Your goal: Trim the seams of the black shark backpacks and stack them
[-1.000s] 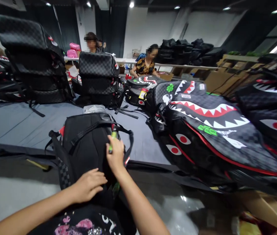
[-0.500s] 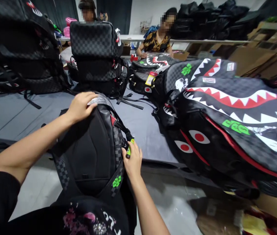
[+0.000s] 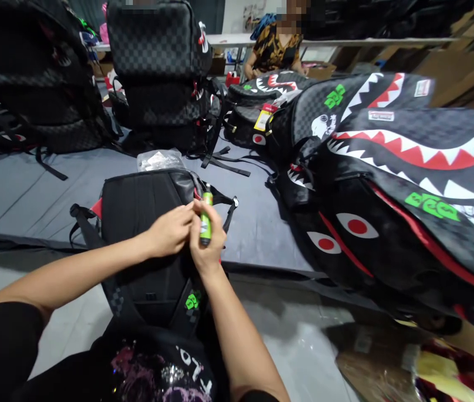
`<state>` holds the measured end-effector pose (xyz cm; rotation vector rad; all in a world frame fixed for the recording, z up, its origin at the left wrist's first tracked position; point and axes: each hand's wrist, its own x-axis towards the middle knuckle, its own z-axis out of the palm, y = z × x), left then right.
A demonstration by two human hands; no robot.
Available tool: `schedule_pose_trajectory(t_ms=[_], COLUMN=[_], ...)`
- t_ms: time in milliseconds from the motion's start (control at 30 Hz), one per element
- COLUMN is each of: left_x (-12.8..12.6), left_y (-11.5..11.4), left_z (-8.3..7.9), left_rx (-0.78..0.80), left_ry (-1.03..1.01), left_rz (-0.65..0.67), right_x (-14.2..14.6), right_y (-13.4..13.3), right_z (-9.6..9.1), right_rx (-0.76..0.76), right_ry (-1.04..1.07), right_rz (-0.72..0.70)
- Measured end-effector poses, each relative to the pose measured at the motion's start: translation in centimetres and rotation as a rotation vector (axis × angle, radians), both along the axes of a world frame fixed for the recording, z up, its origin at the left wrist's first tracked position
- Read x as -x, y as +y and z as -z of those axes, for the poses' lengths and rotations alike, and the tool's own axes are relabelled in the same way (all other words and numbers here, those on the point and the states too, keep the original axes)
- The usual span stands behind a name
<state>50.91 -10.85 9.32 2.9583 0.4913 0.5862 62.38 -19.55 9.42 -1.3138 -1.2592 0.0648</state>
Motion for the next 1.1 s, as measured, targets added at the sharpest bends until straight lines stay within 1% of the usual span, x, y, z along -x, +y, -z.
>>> schedule_pose_trajectory(t_ms=[67,100,133,200,300,400,467,633,700,800,867,933,1000,1033,1067,1100], left_x=[1.9,2.4,2.6,2.2,0.5,-0.7,-1.1,-1.1,-0.9,-0.3,0.4,1.3,2.1,2.3,2.4,2.5], left_y=[1.6,2.3,2.8,3.3,3.3,3.3,3.3,3.3,3.9,6.4,8.8,10.7,11.3,11.0,10.4,9.4], left_z=[-1.3,-1.9,-2.3,-2.6,-2.6,-2.4,-2.3,-1.7,-1.5,-2.2,-3.2,-4.3,-4.9,-5.0,-4.8,-4.5], left_rx=[-0.089,-0.135,-0.171,-0.195,-0.212,-0.268,-0.271,-0.235,-0.242,-0.302,-0.375,-0.44,-0.471,-0.47,-0.46,-0.442], left_ry=[0.015,0.04,0.074,0.164,0.236,0.185,0.185,0.242,0.248,0.282,0.294,0.279,0.231,0.208,0.194,0.191], left_rz=[-0.046,-0.052,-0.041,0.019,0.042,0.049,0.081,0.151,0.175,0.179,0.121,0.03,-0.054,-0.074,-0.066,-0.03], right_x=[0.2,0.3,0.5,0.7,0.6,-0.1,-0.5,-0.8,-0.7,-0.9,-1.1,-1.3,-1.1,-1.0,-0.8,-0.5], right_y=[0.7,0.7,0.6,0.2,0.0,0.2,0.3,0.4,0.4,0.6,0.5,0.1,-0.7,-1.2,-1.7,-2.3], right_z=[2.2,3.3,4.1,5.4,6.4,7.1,7.4,7.9,8.1,8.4,8.4,8.1,7.3,6.7,6.1,5.5], right_rx=[-0.01,0.011,0.038,0.064,0.031,-0.018,-0.067,-0.141,-0.142,-0.127,-0.115,-0.088,-0.065,-0.057,-0.047,-0.039], right_ry=[0.078,0.072,0.035,-0.081,-0.202,-0.195,-0.202,-0.324,-0.352,-0.365,-0.345,-0.285,-0.143,-0.04,0.073,0.184], right_rz=[0.083,0.113,0.13,0.14,0.164,0.202,0.218,0.183,0.169,0.134,0.112,0.099,0.098,0.097,0.092,0.084])
